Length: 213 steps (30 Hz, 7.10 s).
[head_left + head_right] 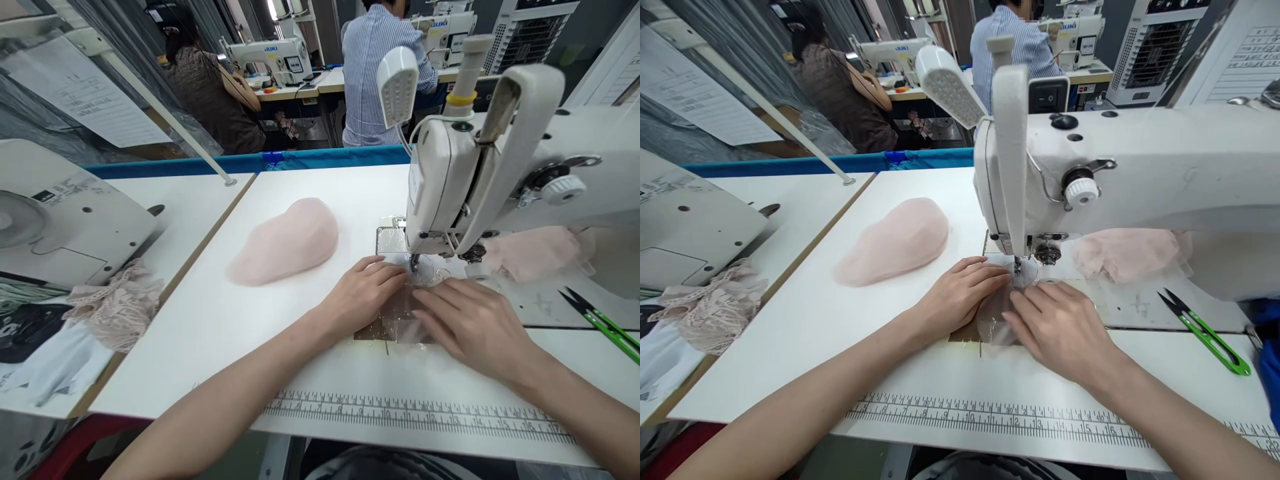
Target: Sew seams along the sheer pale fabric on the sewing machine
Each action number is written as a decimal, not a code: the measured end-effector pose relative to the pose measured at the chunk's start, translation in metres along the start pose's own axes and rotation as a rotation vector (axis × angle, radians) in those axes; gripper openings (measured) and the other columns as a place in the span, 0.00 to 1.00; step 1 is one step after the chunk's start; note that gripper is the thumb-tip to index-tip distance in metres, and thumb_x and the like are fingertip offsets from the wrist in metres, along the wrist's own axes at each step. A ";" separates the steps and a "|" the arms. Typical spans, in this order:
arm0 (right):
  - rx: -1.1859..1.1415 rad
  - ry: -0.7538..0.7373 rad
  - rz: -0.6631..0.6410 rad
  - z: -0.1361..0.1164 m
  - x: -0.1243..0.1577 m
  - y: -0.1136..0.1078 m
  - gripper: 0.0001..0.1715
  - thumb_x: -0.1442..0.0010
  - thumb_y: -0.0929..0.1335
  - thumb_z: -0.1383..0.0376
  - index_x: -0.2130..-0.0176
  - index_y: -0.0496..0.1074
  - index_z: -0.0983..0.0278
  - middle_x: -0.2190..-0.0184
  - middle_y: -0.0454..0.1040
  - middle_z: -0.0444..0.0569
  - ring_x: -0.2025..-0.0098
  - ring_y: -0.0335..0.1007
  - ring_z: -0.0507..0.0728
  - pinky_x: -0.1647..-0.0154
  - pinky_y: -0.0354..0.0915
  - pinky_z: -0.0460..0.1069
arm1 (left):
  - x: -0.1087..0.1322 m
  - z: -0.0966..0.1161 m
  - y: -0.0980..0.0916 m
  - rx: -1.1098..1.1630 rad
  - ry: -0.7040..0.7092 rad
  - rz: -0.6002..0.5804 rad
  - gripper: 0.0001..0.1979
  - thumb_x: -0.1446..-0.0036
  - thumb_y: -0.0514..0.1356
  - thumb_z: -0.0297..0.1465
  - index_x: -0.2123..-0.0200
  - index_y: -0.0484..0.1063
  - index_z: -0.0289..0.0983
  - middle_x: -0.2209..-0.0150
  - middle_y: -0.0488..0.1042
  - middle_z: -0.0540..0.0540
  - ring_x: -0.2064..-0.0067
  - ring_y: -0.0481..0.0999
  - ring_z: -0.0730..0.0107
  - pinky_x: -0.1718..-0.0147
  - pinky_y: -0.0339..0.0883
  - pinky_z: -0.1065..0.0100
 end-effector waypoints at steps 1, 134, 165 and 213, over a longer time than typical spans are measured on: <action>0.028 0.018 0.008 0.001 0.000 0.001 0.13 0.35 0.62 0.65 0.59 0.74 0.68 0.64 0.77 0.50 0.62 0.72 0.58 0.63 0.68 0.52 | 0.000 0.000 0.000 0.004 -0.001 0.005 0.15 0.34 0.46 0.24 0.48 0.66 0.33 0.50 0.73 0.43 0.50 0.72 0.67 0.44 0.61 0.58; 0.297 -0.059 -0.023 0.021 -0.001 0.010 0.14 0.34 0.63 0.65 0.54 0.75 0.67 0.53 0.76 0.46 0.56 0.73 0.57 0.60 0.67 0.53 | -0.004 -0.006 0.013 -0.055 -0.228 -0.035 0.21 0.35 0.47 0.32 0.42 0.62 0.33 0.41 0.64 0.41 0.38 0.62 0.61 0.35 0.35 0.44; -1.361 0.483 -0.186 0.042 0.013 0.011 0.15 0.36 0.62 0.62 0.51 0.72 0.52 0.56 0.76 0.49 0.59 0.75 0.58 0.62 0.73 0.51 | 0.011 -0.003 -0.018 1.197 -0.418 0.039 0.17 0.38 0.55 0.40 0.73 0.72 0.35 0.75 0.71 0.50 0.73 0.70 0.77 0.74 0.65 0.73; -0.944 0.286 -0.153 -0.057 -0.060 0.009 0.24 0.35 0.60 0.61 0.40 0.62 0.51 0.73 0.71 0.44 0.71 0.68 0.54 0.69 0.67 0.49 | 0.123 -0.044 -0.093 1.331 -0.661 0.147 0.18 0.38 0.55 0.43 0.61 0.75 0.33 0.73 0.73 0.47 0.72 0.74 0.75 0.71 0.69 0.74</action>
Point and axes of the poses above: each hand's wrist, its own x-axis away from the middle knuckle, its own y-axis out of the palm, z = x × y, the point moved 5 cm from there along -x, towards the middle knuckle
